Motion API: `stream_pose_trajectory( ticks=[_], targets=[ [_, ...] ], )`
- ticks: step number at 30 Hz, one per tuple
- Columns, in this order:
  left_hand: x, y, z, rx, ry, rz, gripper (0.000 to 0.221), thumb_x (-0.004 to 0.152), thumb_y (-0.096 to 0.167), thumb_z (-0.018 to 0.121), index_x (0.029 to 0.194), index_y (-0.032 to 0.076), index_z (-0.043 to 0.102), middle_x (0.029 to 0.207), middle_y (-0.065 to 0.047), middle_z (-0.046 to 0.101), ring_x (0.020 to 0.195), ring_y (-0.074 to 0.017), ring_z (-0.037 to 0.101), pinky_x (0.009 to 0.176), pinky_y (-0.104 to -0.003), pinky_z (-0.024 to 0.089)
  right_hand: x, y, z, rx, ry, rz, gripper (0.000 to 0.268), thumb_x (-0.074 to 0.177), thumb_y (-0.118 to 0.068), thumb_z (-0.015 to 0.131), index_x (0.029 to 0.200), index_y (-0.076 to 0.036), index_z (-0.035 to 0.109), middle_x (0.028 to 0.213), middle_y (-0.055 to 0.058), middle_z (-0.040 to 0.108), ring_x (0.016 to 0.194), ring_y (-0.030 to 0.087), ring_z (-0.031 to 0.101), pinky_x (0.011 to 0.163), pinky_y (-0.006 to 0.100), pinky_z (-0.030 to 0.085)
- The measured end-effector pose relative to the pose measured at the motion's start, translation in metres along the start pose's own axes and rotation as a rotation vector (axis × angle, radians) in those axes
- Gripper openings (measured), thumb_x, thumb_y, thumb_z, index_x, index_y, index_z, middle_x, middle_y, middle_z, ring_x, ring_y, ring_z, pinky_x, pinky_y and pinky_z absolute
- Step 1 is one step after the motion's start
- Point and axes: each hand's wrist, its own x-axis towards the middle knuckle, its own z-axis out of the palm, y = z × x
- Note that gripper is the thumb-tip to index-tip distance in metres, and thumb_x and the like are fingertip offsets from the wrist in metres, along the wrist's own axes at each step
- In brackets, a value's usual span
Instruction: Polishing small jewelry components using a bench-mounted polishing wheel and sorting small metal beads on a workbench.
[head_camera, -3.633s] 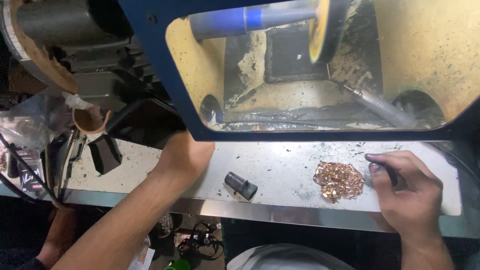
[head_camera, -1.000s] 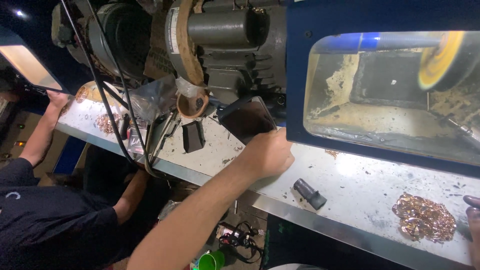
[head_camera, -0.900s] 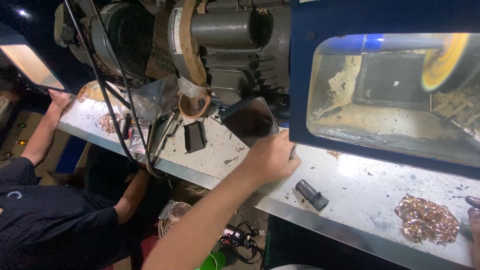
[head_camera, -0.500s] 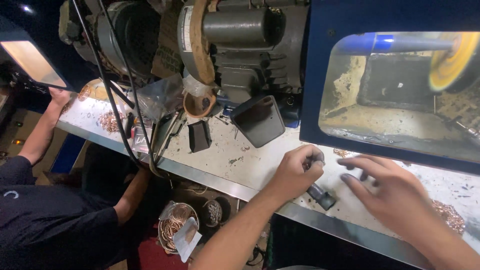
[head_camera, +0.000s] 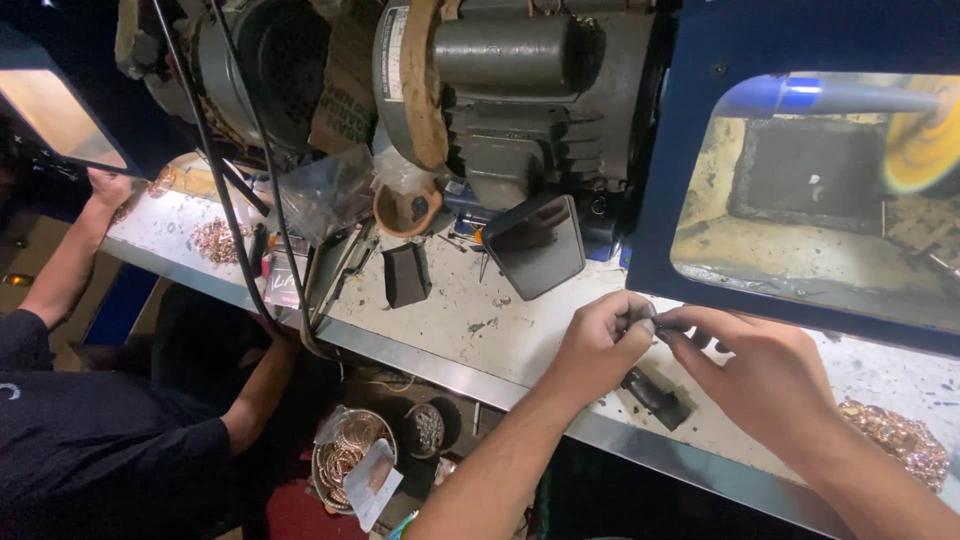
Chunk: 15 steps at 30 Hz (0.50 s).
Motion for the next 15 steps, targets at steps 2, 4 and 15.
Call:
stream_pose_trajectory(
  ticks=[2,4,15],
  targets=[
    [-0.003,0.015,-0.002,-0.006,0.008,-0.070,0.018,0.092,0.022,0.054,0.101,0.011,0.064,0.088,0.000,0.060,0.080,-0.0116,0.054,0.071,-0.029,0.044,0.002,-0.006,-0.002,0.005,-0.033,0.089,0.018,0.089,-0.038,0.073,0.105,-0.036,0.082,0.067,-0.007,0.076,0.051,0.013,0.061,0.053,0.028,0.048],
    [-0.003,0.019,-0.003,-0.012,0.006,-0.141,0.026,0.092,0.025,0.056,0.109,0.011,0.068,0.098,-0.002,0.068,0.092,-0.0136,0.063,0.083,-0.030,0.051,0.007,-0.006,0.002,0.007,-0.062,0.187,0.020,0.090,-0.039,0.072,0.106,-0.035,0.083,0.060,-0.002,0.072,0.045,0.013,0.053,0.050,0.026,0.046],
    [-0.027,-0.011,-0.019,0.310,0.261,0.460,0.019,0.100,0.016,0.058,0.109,0.007,0.072,0.094,-0.011,0.069,0.080,-0.0281,0.073,0.064,-0.040,0.063,0.054,-0.027,-0.004,0.394,0.006,0.177,0.033,0.091,-0.032,0.073,0.112,-0.006,0.074,0.101,0.016,0.074,0.101,0.036,0.073,0.079,0.042,0.062]
  ],
)
